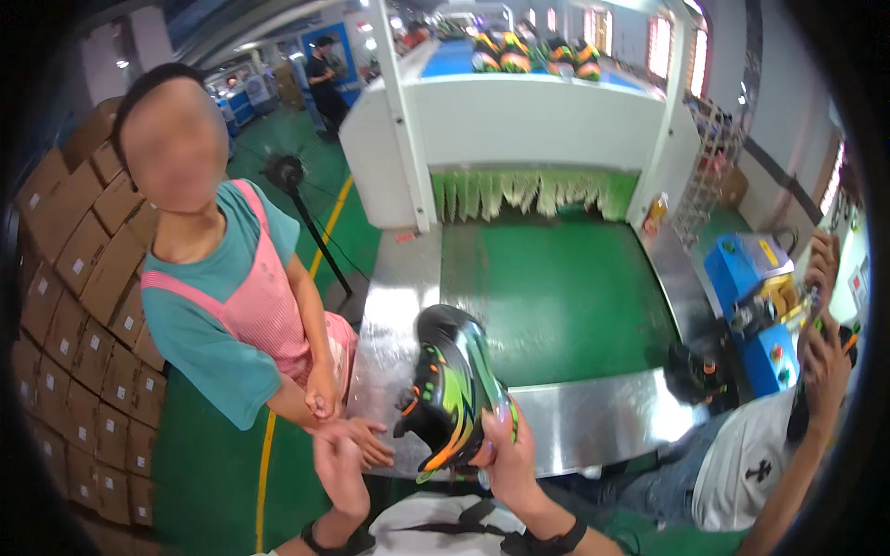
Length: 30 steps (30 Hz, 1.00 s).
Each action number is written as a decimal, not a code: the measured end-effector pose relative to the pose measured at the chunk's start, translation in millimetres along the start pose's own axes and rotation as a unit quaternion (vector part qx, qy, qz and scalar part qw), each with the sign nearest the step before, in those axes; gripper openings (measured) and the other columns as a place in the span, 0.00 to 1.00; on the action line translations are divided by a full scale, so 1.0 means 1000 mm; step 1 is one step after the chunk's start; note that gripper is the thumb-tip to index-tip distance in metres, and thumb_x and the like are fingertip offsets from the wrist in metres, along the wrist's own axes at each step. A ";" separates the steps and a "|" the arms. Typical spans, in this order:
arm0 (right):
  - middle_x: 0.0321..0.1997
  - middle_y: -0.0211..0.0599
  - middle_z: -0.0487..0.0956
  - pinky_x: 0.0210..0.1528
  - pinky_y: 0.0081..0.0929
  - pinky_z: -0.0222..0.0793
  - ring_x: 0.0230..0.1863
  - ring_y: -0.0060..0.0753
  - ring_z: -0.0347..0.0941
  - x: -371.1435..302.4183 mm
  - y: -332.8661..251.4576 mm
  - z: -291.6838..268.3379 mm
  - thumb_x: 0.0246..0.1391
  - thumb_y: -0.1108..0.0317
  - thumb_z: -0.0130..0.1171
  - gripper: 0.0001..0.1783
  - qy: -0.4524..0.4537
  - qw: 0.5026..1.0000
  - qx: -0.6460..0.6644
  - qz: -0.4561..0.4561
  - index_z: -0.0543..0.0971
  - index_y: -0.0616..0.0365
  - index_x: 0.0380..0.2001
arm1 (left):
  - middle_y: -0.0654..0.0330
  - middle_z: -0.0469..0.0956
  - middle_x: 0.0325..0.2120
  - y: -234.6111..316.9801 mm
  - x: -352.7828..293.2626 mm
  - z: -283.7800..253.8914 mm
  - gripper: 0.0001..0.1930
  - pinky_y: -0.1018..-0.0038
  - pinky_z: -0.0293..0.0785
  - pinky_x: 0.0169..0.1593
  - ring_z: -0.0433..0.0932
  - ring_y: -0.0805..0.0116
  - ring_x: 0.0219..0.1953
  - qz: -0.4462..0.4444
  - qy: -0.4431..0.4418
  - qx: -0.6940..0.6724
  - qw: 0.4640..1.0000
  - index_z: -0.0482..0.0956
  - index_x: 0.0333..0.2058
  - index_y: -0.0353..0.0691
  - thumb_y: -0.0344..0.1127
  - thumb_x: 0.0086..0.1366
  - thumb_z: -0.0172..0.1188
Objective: Inspecting and handling manufactured shoes on a conveyor belt in a factory setting.
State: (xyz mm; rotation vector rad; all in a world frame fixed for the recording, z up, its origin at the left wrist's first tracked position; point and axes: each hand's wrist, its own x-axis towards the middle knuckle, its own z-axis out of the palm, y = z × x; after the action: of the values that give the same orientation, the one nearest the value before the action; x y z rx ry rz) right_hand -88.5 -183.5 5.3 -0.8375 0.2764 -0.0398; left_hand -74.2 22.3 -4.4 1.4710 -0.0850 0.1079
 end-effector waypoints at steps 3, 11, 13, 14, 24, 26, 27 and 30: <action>0.38 0.35 0.77 0.40 0.21 0.70 0.35 0.24 0.72 -0.005 0.005 0.006 0.54 0.64 0.57 0.32 0.035 0.943 -0.305 -0.130 0.62 0.64 0.60 | 0.51 0.77 0.37 0.022 -0.014 0.017 0.17 0.70 0.73 0.42 0.78 0.63 0.38 0.113 -0.158 0.271 0.943 0.75 0.43 0.36 0.42 0.60 0.61; 0.32 0.36 0.79 0.31 0.19 0.71 0.29 0.25 0.75 -0.013 0.033 0.009 0.58 0.61 0.55 0.26 -0.016 0.978 -0.205 -0.048 0.66 0.62 0.57 | 0.60 0.70 0.16 0.010 -0.028 0.044 0.23 0.70 0.64 0.24 0.66 0.72 0.21 -0.010 -0.017 0.132 0.991 0.72 0.24 0.31 0.49 0.59 0.63; 0.25 0.35 0.74 0.15 0.20 0.63 0.15 0.23 0.66 -0.007 0.039 0.007 0.57 0.58 0.55 0.37 -0.030 0.980 -0.184 -0.068 0.52 0.56 0.64 | 0.62 0.68 0.18 0.002 -0.020 0.041 0.25 0.70 0.63 0.25 0.63 0.75 0.23 -0.045 -0.034 0.126 0.990 0.69 0.22 0.31 0.51 0.59 0.63; 0.26 0.36 0.75 0.16 0.20 0.65 0.15 0.24 0.68 -0.003 0.040 0.005 0.56 0.57 0.55 0.37 -0.029 0.975 -0.213 -0.059 0.53 0.57 0.64 | 0.61 0.67 0.18 -0.001 -0.018 0.038 0.25 0.70 0.63 0.26 0.63 0.75 0.25 -0.073 -0.071 0.077 0.992 0.69 0.22 0.31 0.51 0.59 0.63; 0.52 0.45 0.71 0.47 0.29 0.70 0.47 0.35 0.71 -0.009 0.050 -0.016 0.55 0.56 0.58 0.36 -0.013 0.979 -0.203 -0.027 0.59 0.64 0.61 | 0.54 0.67 0.12 -0.006 -0.038 0.043 0.21 0.69 0.60 0.20 0.63 0.74 0.16 -0.073 -0.066 0.078 0.992 0.72 0.18 0.31 0.44 0.58 0.65; 0.53 0.48 0.71 0.52 0.32 0.67 0.51 0.38 0.69 -0.011 0.051 -0.012 0.54 0.56 0.58 0.36 -0.030 0.978 -0.205 0.032 0.61 0.64 0.60 | 0.54 0.69 0.12 -0.001 -0.040 0.046 0.20 0.69 0.61 0.20 0.64 0.71 0.15 -0.093 -0.057 0.079 0.991 0.74 0.18 0.32 0.42 0.58 0.65; 0.55 0.51 0.70 0.57 0.35 0.63 0.55 0.41 0.67 -0.006 0.053 -0.006 0.53 0.57 0.58 0.35 0.000 0.921 -0.390 -0.011 0.61 0.65 0.60 | 0.55 0.70 0.13 0.004 -0.041 0.046 0.18 0.70 0.61 0.21 0.65 0.71 0.16 0.079 -0.016 0.260 0.962 0.74 0.18 0.32 0.41 0.58 0.65; 0.54 0.47 0.71 0.57 0.31 0.62 0.54 0.37 0.67 0.009 0.058 0.011 0.52 0.66 0.59 0.28 -0.001 0.973 -0.192 -0.130 0.68 0.66 0.55 | 0.55 0.74 0.16 0.012 -0.017 0.044 0.13 0.71 0.64 0.24 0.68 0.70 0.19 0.111 0.015 0.200 0.973 0.78 0.21 0.34 0.38 0.57 0.66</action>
State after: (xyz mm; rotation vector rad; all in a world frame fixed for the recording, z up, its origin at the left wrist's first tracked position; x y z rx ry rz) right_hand -81.4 -137.5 -32.2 -1.2550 0.1724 -0.2369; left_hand -92.0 -20.8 9.2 1.8589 -0.2138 0.3450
